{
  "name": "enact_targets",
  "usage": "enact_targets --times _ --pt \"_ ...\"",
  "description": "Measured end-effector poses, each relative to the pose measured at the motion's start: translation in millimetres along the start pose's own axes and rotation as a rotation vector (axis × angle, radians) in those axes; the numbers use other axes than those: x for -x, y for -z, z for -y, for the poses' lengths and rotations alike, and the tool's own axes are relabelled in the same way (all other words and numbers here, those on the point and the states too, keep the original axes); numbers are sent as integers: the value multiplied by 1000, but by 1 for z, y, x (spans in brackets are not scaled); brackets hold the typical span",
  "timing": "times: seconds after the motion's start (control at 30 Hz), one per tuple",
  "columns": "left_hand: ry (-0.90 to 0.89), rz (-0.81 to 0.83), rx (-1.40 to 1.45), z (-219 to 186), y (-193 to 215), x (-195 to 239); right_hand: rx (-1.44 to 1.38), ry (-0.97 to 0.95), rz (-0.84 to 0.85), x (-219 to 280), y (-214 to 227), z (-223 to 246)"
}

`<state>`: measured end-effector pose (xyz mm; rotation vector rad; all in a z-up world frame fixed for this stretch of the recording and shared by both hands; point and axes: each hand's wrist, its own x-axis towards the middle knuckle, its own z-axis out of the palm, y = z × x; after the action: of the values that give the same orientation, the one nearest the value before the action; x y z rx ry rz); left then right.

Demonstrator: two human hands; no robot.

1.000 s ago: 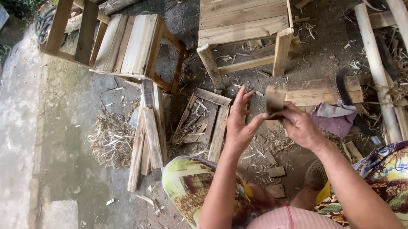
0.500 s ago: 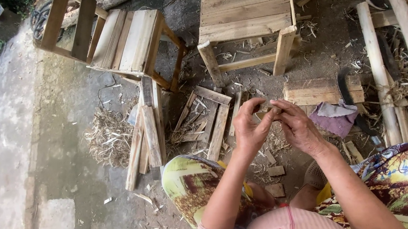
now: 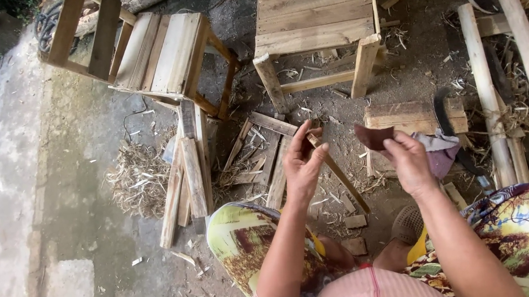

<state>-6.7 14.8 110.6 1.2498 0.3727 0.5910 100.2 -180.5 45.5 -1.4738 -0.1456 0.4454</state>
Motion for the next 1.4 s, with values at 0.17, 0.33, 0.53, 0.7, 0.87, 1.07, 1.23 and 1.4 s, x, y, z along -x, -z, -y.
enact_targets --times 0.17,0.33,0.53,0.7,0.87,1.07,1.23,1.4 --pt "67 87 130 0 -11 3 181 -67 1 -7 -12 -89" --pt "82 94 359 2 -12 0 55 -210 4 19 -44 -72" --pt "138 40 392 35 -9 6 116 -140 18 41 -63 -55" --pt "261 28 264 42 -20 15 302 92 -83 24 -58 -75" --pt "163 52 -249 57 -13 7 477 619 -77 15 -48 22" --pt "167 109 -431 87 -13 13 660 1122 79 17 -53 49" --pt "88 107 -501 62 -10 16 622 1099 121 9 -15 -7" --pt "74 69 -351 36 9 6 784 818 -27 -11 32 -62"
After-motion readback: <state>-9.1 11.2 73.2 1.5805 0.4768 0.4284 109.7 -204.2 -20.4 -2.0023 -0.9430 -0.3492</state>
